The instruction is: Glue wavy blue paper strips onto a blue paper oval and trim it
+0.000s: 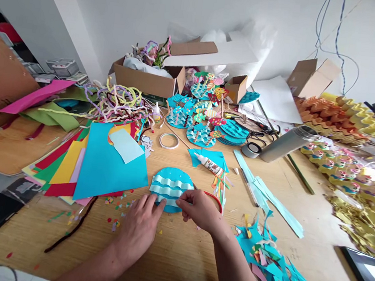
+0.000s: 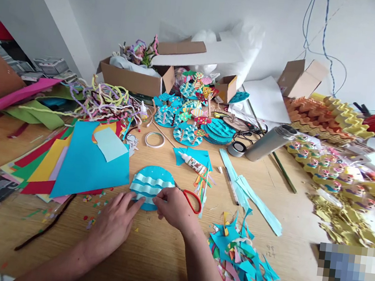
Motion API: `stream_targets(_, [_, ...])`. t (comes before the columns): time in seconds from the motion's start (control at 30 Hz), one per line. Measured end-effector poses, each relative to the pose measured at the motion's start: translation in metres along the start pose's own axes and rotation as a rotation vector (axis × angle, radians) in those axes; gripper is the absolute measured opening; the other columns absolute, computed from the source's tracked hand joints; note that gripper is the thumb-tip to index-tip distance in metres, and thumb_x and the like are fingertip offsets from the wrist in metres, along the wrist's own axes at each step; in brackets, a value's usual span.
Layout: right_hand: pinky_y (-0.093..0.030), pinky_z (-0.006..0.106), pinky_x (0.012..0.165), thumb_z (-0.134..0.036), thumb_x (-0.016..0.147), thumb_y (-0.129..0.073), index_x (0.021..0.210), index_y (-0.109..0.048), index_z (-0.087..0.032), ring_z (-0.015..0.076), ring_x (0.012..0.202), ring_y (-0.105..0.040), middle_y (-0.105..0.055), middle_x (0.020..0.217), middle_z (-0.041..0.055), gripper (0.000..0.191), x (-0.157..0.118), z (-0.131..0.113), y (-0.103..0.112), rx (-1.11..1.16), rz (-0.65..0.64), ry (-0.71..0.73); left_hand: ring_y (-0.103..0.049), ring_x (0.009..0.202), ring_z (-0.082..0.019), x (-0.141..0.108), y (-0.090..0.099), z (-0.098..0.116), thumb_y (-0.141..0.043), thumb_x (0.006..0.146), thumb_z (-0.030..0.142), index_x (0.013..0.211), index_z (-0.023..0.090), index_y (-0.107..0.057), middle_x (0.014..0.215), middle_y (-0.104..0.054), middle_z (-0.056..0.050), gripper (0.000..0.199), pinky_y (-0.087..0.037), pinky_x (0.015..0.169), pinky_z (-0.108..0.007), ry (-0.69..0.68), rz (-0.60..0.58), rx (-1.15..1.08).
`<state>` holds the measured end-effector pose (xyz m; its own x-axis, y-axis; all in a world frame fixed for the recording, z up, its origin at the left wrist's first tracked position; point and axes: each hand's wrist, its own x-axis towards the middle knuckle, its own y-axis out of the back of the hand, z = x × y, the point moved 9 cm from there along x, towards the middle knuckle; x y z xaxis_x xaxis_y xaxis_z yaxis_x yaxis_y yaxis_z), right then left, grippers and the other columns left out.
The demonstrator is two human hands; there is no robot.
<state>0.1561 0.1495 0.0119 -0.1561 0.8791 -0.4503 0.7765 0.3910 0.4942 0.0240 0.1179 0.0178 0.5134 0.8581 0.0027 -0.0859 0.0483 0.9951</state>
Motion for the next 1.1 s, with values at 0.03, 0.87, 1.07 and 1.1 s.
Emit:
stream_targets(0.03, [-0.038, 0.017, 0.044, -0.028, 0.082, -0.05, 0.072, -0.058, -0.018, 0.0101, 0.049, -0.059, -0.062, 0.053, -0.0036, 0.016, 0.001, 0.002, -0.002, 0.048, -0.013, -0.003, -0.049, 0.104, -0.027, 0.0, 0.0, 0.0, -0.04, 0.081, 0.001, 0.13, 0.021, -0.051, 0.115, -0.054, -0.01, 0.054, -0.047, 0.089, -0.045, 0.003, -0.003, -0.007])
stream_targets(0.87, [-0.036, 0.02, 0.053, -0.017, 0.08, -0.051, 0.079, -0.059, -0.019, 0.0115, 0.05, -0.059, -0.061, 0.052, -0.0033, 0.008, 0.001, -0.003, 0.004, -0.193, 0.165, 0.007, -0.047, 0.107, -0.026, 0.001, 0.009, -0.001, -0.044, 0.077, 0.001, 0.127, 0.024, -0.053, 0.116, -0.051, -0.01, 0.057, -0.045, 0.092, -0.043, 0.016, 0.022, -0.079])
stream_targets(1.07, [-0.034, 0.023, 0.058, -0.02, 0.08, -0.054, 0.089, -0.06, -0.019, 0.0168, 0.066, -0.064, -0.068, 0.069, 0.0022, 0.011, -0.002, -0.005, 0.006, -0.378, 0.243, -0.004, -0.048, 0.106, -0.026, 0.002, 0.01, 0.0, -0.043, 0.077, 0.0, 0.126, 0.023, -0.054, 0.114, -0.051, -0.01, 0.055, -0.045, 0.092, -0.043, 0.007, 0.019, -0.076])
stream_targets(1.1, [-0.034, 0.024, 0.059, -0.021, 0.08, -0.054, 0.09, -0.06, -0.019, 0.0173, 0.069, -0.064, -0.068, 0.073, 0.0028, 0.012, -0.002, -0.005, 0.006, -0.414, 0.251, -0.001, -0.048, 0.106, -0.026, 0.002, 0.01, 0.0, -0.042, 0.077, 0.0, 0.126, 0.023, -0.054, 0.114, -0.051, -0.01, 0.055, -0.045, 0.092, -0.043, 0.006, 0.018, -0.075])
